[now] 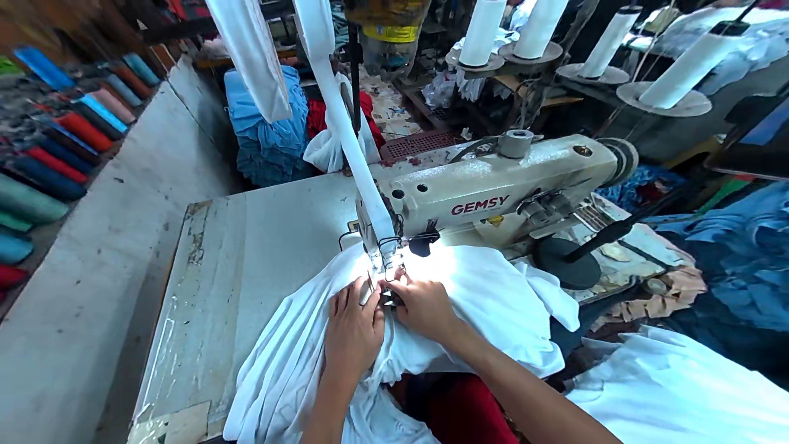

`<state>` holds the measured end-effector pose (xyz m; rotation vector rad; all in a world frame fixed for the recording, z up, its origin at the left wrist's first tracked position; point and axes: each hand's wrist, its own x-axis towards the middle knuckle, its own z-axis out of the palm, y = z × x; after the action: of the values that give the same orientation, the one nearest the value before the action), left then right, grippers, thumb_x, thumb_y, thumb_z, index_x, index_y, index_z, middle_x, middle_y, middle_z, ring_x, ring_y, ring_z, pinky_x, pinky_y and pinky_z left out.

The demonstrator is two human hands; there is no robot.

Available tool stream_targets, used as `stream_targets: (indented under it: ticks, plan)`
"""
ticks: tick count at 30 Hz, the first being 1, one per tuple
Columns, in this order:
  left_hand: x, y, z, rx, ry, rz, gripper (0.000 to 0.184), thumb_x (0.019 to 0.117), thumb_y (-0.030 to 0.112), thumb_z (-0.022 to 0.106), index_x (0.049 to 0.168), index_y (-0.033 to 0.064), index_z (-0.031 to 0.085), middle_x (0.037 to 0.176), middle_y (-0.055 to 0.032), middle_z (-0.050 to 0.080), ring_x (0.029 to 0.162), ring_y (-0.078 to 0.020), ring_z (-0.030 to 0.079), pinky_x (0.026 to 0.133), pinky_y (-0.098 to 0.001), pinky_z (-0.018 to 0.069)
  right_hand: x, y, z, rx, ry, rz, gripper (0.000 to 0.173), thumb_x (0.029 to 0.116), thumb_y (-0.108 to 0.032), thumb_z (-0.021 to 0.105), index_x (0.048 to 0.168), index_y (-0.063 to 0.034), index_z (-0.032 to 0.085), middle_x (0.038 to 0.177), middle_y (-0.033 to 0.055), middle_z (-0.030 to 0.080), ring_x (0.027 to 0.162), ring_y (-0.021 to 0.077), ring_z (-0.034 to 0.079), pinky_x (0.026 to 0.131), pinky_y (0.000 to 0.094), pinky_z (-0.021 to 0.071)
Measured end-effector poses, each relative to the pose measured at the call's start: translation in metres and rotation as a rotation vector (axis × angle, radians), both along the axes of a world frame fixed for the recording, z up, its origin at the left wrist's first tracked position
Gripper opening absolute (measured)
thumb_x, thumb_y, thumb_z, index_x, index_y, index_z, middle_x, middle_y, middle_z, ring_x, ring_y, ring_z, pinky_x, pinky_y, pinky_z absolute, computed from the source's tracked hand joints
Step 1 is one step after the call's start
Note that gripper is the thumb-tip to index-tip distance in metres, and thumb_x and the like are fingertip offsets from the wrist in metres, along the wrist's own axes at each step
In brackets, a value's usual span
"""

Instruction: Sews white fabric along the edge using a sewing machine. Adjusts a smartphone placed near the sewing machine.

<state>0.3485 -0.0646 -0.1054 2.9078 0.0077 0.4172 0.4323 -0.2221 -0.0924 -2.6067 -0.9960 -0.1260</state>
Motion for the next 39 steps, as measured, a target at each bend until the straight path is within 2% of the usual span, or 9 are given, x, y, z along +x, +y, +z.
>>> stream_targets:
  ticks: [3, 8, 11, 15, 21, 29, 33, 37, 39]
  plan:
    - [-0.001, -0.002, 0.0, 0.015, 0.0, -0.009, 0.034, 0.1012, 0.033, 0.047, 0.118, 0.025, 0.076, 0.149, -0.0061, 0.055, 0.134, -0.0304, 0.052, 0.108, -0.0515, 0.04, 0.018, -0.004, -0.012, 0.071, -0.098, 0.088, 0.044, 0.0825, -0.018, 0.061, 0.124, -0.0241, 0.075, 0.096, 0.013, 0.073, 0.072, 0.0324, 0.07, 0.055, 0.0511, 0.0509]
    - [-0.002, -0.01, -0.013, 0.069, -0.122, 0.007, 0.037, 0.1023, 0.036, 0.044, 0.12, 0.0256, 0.075, 0.143, -0.008, 0.06, 0.129, -0.0308, 0.057, 0.105, -0.0517, 0.043, 0.03, -0.029, 0.006, 0.141, 0.148, 0.171, 0.031, 0.0905, -0.019, 0.062, 0.118, -0.0161, 0.075, 0.118, 0.014, 0.07, 0.096, 0.0319, 0.07, 0.075, 0.0543, 0.0564]
    - [-0.002, -0.008, -0.011, 0.051, -0.112, -0.001, 0.037, 0.1012, 0.037, 0.046, 0.117, 0.0223, 0.076, 0.143, -0.0082, 0.06, 0.129, -0.0317, 0.057, 0.106, -0.0525, 0.0428, -0.007, -0.029, 0.008, 0.322, 0.038, 0.123, 0.022, 0.0928, -0.021, 0.065, 0.111, -0.016, 0.076, 0.107, 0.0103, 0.068, 0.077, 0.0216, 0.068, 0.062, 0.0414, 0.0588]
    - [-0.002, -0.009, -0.01, 0.035, -0.11, -0.008, 0.034, 0.0986, 0.032, 0.051, 0.117, 0.0194, 0.076, 0.143, -0.0096, 0.061, 0.129, -0.0329, 0.057, 0.105, -0.053, 0.0434, -0.02, -0.015, -0.012, 0.135, 0.02, -0.004, 0.05, 0.0823, -0.021, 0.07, 0.132, -0.0288, 0.07, 0.135, 0.0145, 0.064, 0.102, 0.0355, 0.069, 0.065, 0.0498, 0.057]
    - [0.0, -0.005, -0.011, 0.036, -0.125, -0.009, 0.034, 0.0996, 0.033, 0.048, 0.115, 0.0259, 0.077, 0.142, -0.0076, 0.061, 0.129, -0.0315, 0.057, 0.106, -0.0513, 0.0428, -0.013, -0.011, -0.019, 0.065, -0.117, -0.011, 0.047, 0.0796, -0.025, 0.069, 0.127, -0.0271, 0.073, 0.129, 0.0137, 0.068, 0.1, 0.0356, 0.068, 0.059, 0.0459, 0.0545]
    - [0.002, -0.007, -0.008, 0.051, -0.095, 0.01, 0.031, 0.0992, 0.034, 0.05, 0.111, 0.0256, 0.077, 0.145, -0.0073, 0.058, 0.131, -0.0316, 0.054, 0.106, -0.0535, 0.041, 0.023, -0.005, -0.018, 0.101, -0.149, 0.117, 0.036, 0.0877, -0.026, 0.061, 0.12, -0.0245, 0.076, 0.13, 0.0139, 0.069, 0.09, 0.0318, 0.073, 0.063, 0.0493, 0.0548]
    - [0.005, -0.011, -0.009, 0.044, -0.109, 0.026, 0.031, 0.0999, 0.033, 0.05, 0.113, 0.0267, 0.077, 0.145, -0.0069, 0.059, 0.131, -0.0325, 0.055, 0.104, -0.055, 0.0415, 0.013, -0.013, -0.009, 0.167, -0.053, 0.059, 0.027, 0.0879, -0.024, 0.066, 0.112, -0.0254, 0.078, 0.139, 0.016, 0.064, 0.105, 0.0352, 0.071, 0.072, 0.0511, 0.0581]
    - [0.003, -0.013, -0.006, 0.041, -0.087, 0.059, 0.034, 0.1003, 0.035, 0.047, 0.113, 0.0272, 0.077, 0.147, -0.0055, 0.058, 0.131, -0.0317, 0.054, 0.105, -0.0535, 0.04, -0.042, -0.045, -0.011, 0.213, -0.049, -0.04, 0.026, 0.0854, -0.025, 0.07, 0.11, -0.0233, 0.079, 0.103, 0.0092, 0.07, 0.069, 0.0232, 0.068, 0.052, 0.0427, 0.0564]
    - [0.003, -0.016, -0.007, 0.054, -0.106, 0.078, 0.034, 0.0999, 0.036, 0.047, 0.109, 0.0252, 0.077, 0.145, -0.0063, 0.058, 0.13, -0.032, 0.055, 0.104, -0.0543, 0.0405, -0.031, -0.064, -0.013, 0.152, -0.062, -0.118, 0.032, 0.081, -0.025, 0.072, 0.112, -0.0172, 0.077, 0.094, 0.0105, 0.069, 0.066, 0.0271, 0.068, 0.05, 0.0471, 0.0547]
